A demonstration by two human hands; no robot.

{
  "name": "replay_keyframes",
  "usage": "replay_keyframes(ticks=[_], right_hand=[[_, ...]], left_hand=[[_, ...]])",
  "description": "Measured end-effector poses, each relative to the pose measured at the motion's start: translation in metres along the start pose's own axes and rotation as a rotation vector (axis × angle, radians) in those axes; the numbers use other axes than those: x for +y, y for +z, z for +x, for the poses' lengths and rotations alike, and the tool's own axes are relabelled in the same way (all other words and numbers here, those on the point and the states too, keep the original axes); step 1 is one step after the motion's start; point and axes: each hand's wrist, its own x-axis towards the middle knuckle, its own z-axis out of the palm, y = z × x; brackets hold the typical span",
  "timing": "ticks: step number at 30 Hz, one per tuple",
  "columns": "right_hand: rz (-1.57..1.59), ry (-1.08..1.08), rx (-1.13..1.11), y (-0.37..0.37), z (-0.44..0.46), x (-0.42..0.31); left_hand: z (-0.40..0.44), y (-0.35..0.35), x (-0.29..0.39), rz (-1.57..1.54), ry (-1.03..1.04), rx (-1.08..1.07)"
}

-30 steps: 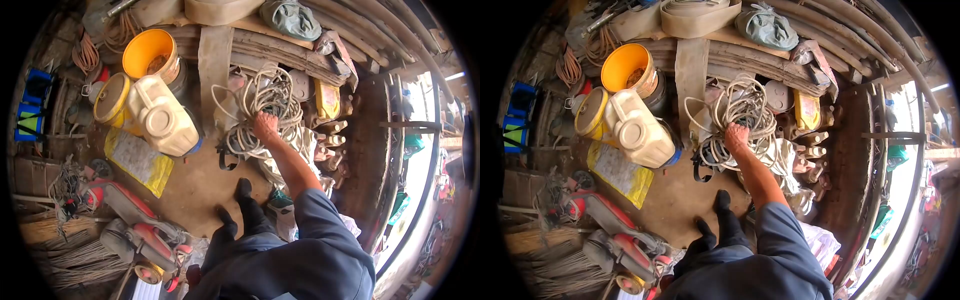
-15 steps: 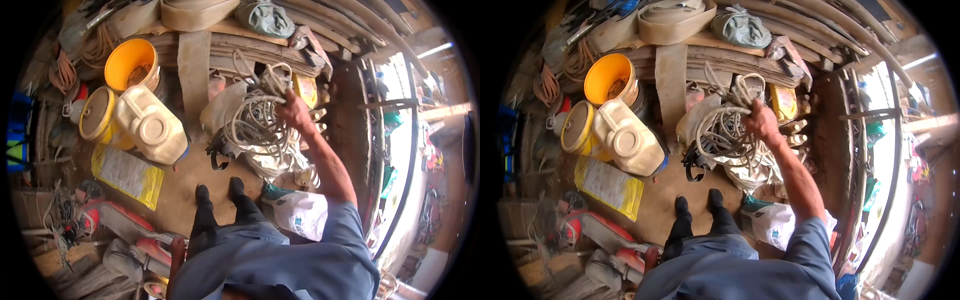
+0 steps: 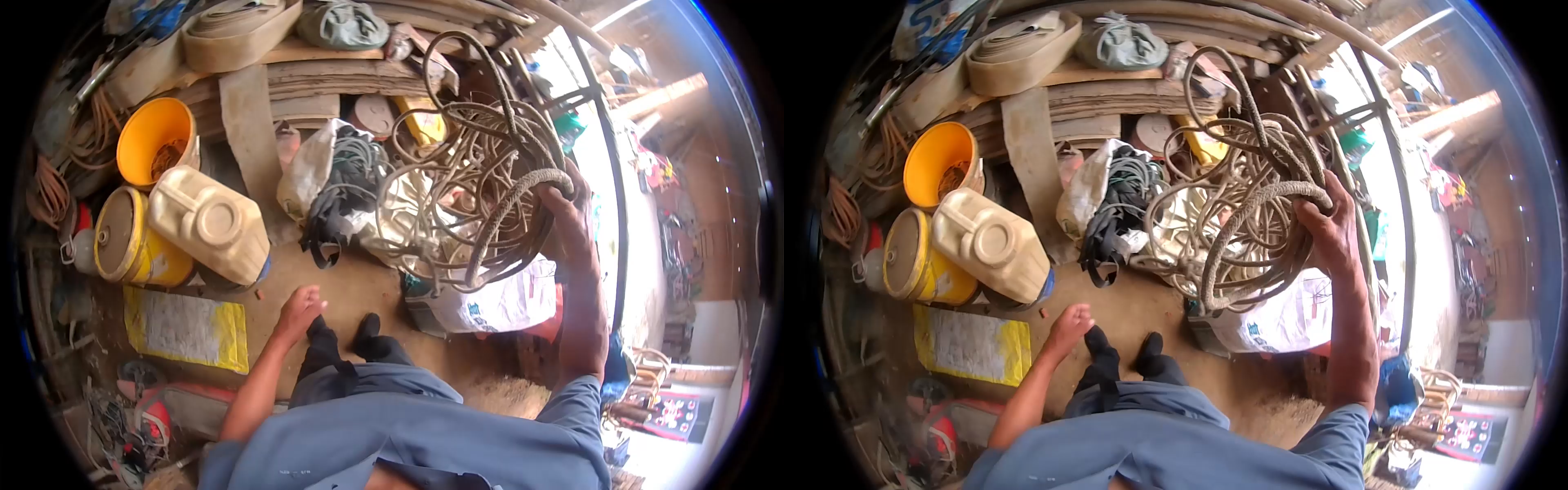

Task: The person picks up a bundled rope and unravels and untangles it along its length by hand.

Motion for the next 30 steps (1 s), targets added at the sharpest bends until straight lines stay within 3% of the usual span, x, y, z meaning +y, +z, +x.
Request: replay_keyframes(ticks=[6, 9, 14, 21, 23, 30], right_hand=[[0.017, 0.112, 0.095, -0.059, -0.061, 0.028], [0.124, 0.186, 0.126, -0.083, -0.099, 0.044], [0.222, 0.137, 0.172, -0.119, -0.155, 0.063], [0.384, 0.129, 0.294, -0.148, -0.212, 0.091], [0.335, 0.243, 0.405, -0.148, -0.230, 0.081], [0.425, 0.254, 0.660, -0.140, -0.274, 0.056]], left_hand=[[0.014, 0.092, 0.089, -0.143, 0.104, -0.311], [0.001, 0.139, 0.113, 0.010, 0.151, -0.403], [-0.003, 0.199, 0.093, -0.071, 0.037, -0.461], [-0.018, 0.200, 0.096, 0.007, -0.009, -0.432], [-0.024, 0.197, 0.102, 0.021, 0.008, -0.446], [-0.032, 0.203, 0.134, 0.164, 0.263, -0.673]])
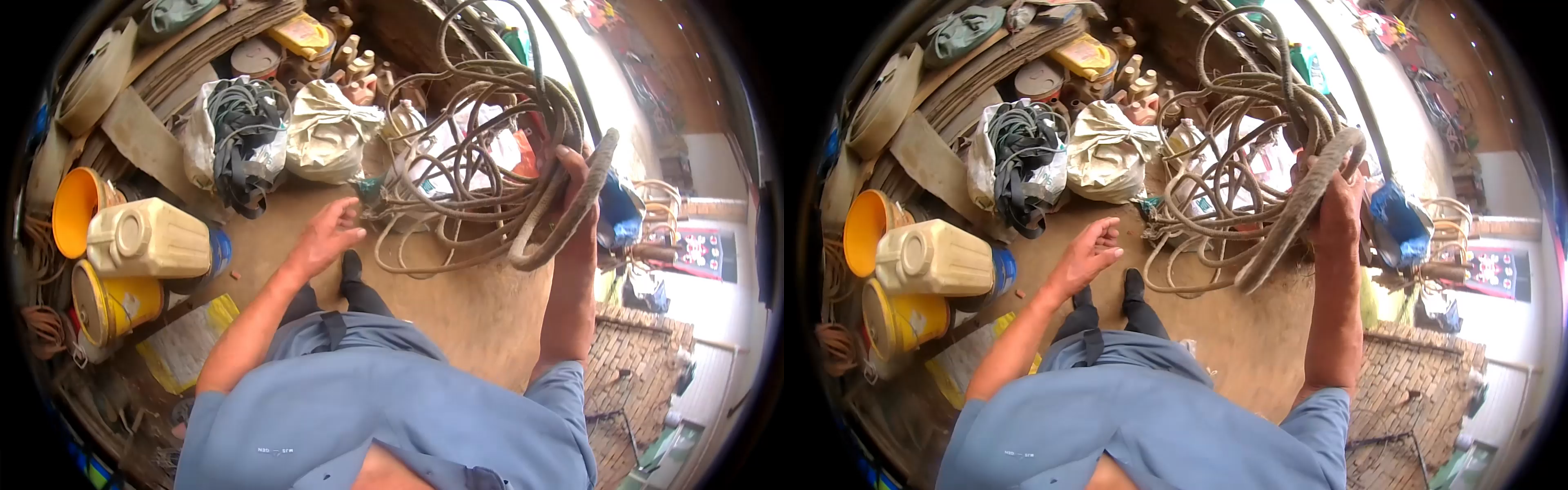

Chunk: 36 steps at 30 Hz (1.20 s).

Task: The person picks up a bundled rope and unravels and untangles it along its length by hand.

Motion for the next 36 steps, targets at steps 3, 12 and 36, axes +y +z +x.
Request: replay_keyframes(ticks=[3, 12, 36], right_hand=[[0.004, -0.015, 0.008, -0.022, -0.018, 0.001], [0.110, -0.002, 0.136, -0.029, -0.071, 0.009], [0.354, 0.149, 0.344, -0.140, -0.165, 0.107]], left_hand=[[0.000, 0.004, 0.017, 0.029, 0.041, -0.097], [0.009, 0.057, 0.100, 0.211, 0.360, -0.245], [0.063, 0.196, 0.111, -0.113, -0.102, -0.527]])
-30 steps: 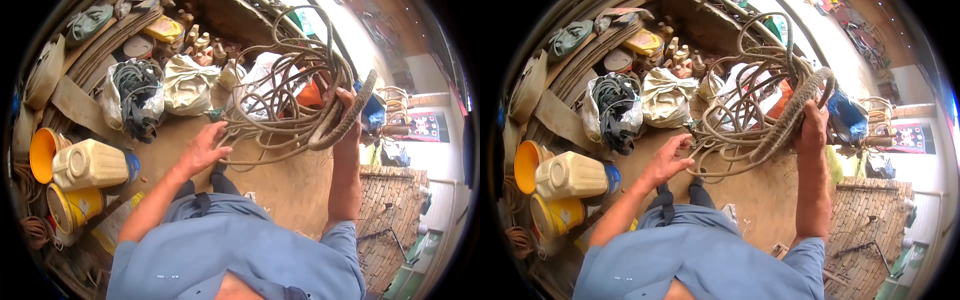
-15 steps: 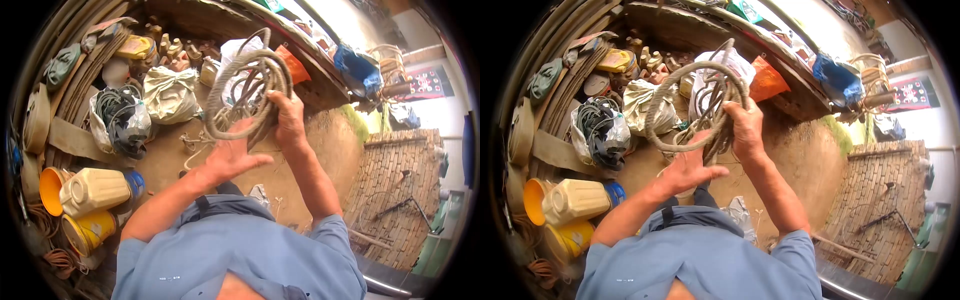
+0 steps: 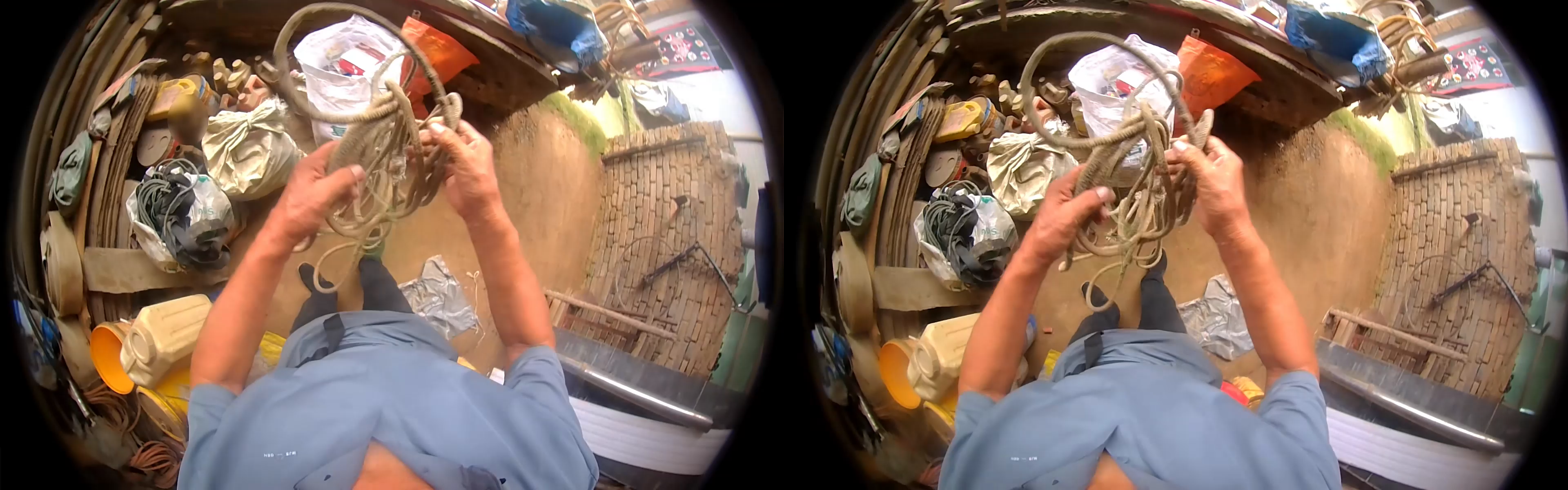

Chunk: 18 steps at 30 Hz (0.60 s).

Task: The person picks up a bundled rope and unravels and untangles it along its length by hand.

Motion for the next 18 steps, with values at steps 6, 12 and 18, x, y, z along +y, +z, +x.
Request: replay_keyframes(ticks=[6, 12, 18], right_hand=[[0.233, -0.101, 0.282, -0.106, -0.002, -0.031], [0.331, -0.184, 0.495, -0.217, -0.006, -0.053], [0.353, -0.261, 0.597, -0.294, -0.007, -0.075]], left_hand=[[0.022, -0.010, 0.018, -0.020, 0.058, 0.135], [0.053, -0.020, 0.065, -0.034, 0.270, 0.190], [0.089, -0.006, 0.116, -0.134, 0.404, 0.104]])
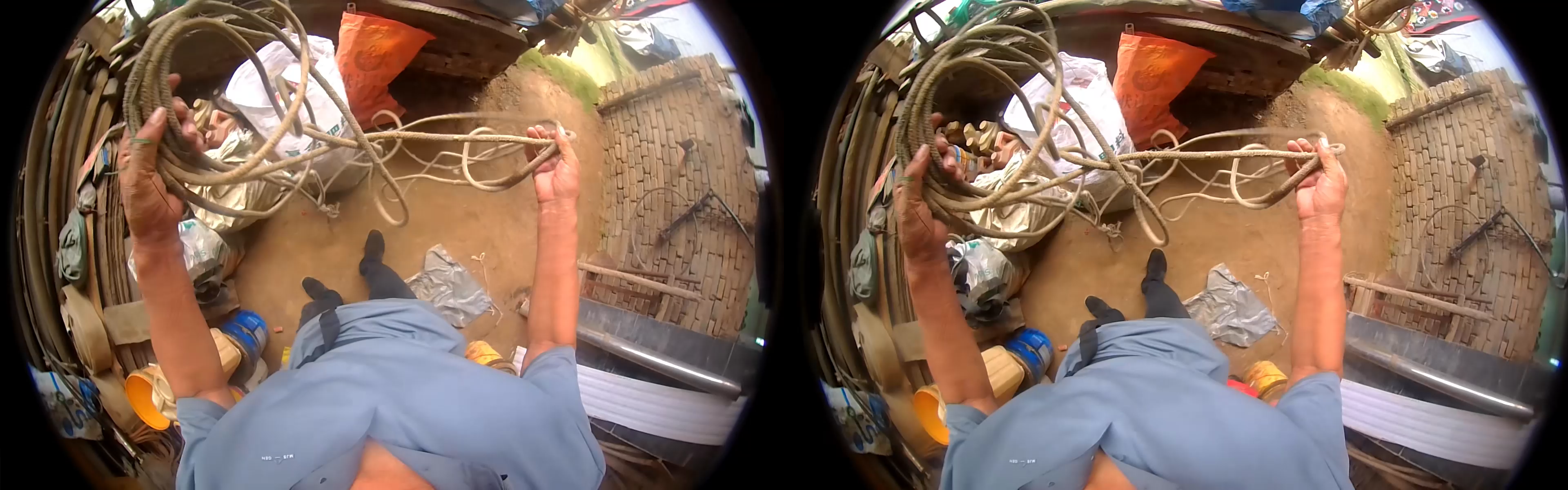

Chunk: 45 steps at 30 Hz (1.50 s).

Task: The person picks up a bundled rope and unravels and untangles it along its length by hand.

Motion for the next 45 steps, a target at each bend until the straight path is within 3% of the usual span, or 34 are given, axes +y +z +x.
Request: replay_keyframes(ticks=[7, 11, 13, 19, 25, 28, 33, 35, 37, 40, 45], right_hand=[[-0.231, -0.136, 0.044, -0.048, 0.043, -0.031], [-0.225, -0.154, 0.137, -0.051, 0.043, -0.051], [-0.330, -0.178, 0.073, -0.057, 0.042, -0.064], [-0.506, -0.224, 0.139, -0.038, 0.018, -0.105], [-0.689, -0.011, 0.158, -0.059, 0.018, -0.121], [-0.938, 0.203, 0.027, -0.101, 0.043, -0.118], [-1.285, 0.273, 0.045, -0.147, 0.084, -0.126], [-1.770, -0.165, -0.003, -0.184, 0.107, -0.131], [-1.769, -0.231, 0.024, -0.217, 0.121, -0.142], [-1.808, -0.325, 0.238, -0.290, 0.149, -0.162], [-1.512, -0.134, 0.574, -0.328, 0.148, -0.199]], left_hand=[[0.045, 0.035, 0.005, -0.037, 0.035, 0.000], [0.064, 0.039, 0.006, -0.061, 0.045, -0.074], [0.078, 0.045, 0.003, -0.087, 0.060, -0.088], [0.113, 0.063, -0.005, 0.079, 0.117, -0.130], [0.144, 0.083, -0.031, 0.101, 0.067, -0.129], [0.155, 0.111, -0.040, 0.138, 0.113, -0.120], [0.190, 0.140, -0.056, 0.118, 0.037, -0.077], [0.201, 0.159, -0.056, 0.124, 0.030, -0.063], [0.209, 0.165, -0.056, 0.046, 0.036, 0.021], [0.228, 0.144, -0.048, -0.027, -0.019, -0.020], [0.247, 0.138, -0.039, 0.025, -0.031, 0.043]])
